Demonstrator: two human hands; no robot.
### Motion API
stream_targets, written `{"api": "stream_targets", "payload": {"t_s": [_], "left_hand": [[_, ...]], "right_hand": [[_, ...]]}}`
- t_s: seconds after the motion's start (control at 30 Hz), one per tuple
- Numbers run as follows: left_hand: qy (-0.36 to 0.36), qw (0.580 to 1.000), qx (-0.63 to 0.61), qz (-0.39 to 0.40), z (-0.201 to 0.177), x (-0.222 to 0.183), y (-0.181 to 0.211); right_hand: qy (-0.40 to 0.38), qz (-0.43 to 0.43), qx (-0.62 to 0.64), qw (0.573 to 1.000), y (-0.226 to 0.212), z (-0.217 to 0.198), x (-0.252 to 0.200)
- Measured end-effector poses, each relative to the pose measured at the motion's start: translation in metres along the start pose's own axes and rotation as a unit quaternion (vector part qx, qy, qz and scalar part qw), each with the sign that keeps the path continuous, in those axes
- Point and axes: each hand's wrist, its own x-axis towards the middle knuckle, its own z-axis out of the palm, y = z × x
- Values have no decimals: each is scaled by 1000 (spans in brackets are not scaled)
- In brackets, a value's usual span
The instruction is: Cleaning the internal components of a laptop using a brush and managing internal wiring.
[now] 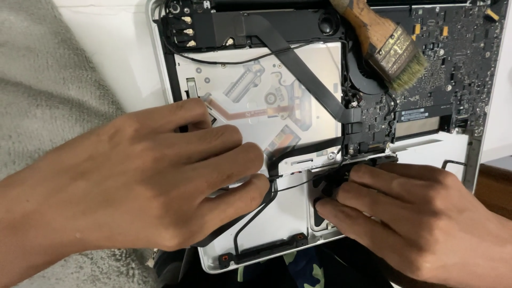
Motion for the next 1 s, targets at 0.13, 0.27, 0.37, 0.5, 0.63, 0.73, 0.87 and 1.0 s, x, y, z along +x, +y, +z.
{"api": "stream_targets", "payload": {"t_s": [0.13, 0.27, 0.37, 0.5, 0.63, 0.73, 0.87, 1.0], "left_hand": [[-1, 1000, -8, -4, 2, -1, 0], [7, 1000, -12, -4, 1, -1, 0], [5, 1000, -10, -3, 1, 0, 0], [5, 1000, -19, -2, 1, 1, 0], [7, 1000, -17, -4, 1, 2, 0], [5, 1000, -16, -2, 1, 2, 0], [10, 1000, -18, -5, 1, 2, 0], [13, 1000, -23, -4, 2, 1, 0]], "right_hand": [[13, 14, -2, 1000, -1, -4, 7], [22, 13, 8, 1000, -2, -3, 7], [29, 23, 23, 999, -4, -3, 11], [-1, 32, 30, 999, -4, -6, 18], [-17, 17, 6, 1000, -3, -2, 17], [-13, 39, 0, 999, -2, 1, 15], [-20, 32, 7, 999, -2, 1, 15], [-11, 19, 0, 1000, -1, -2, 16]]}}
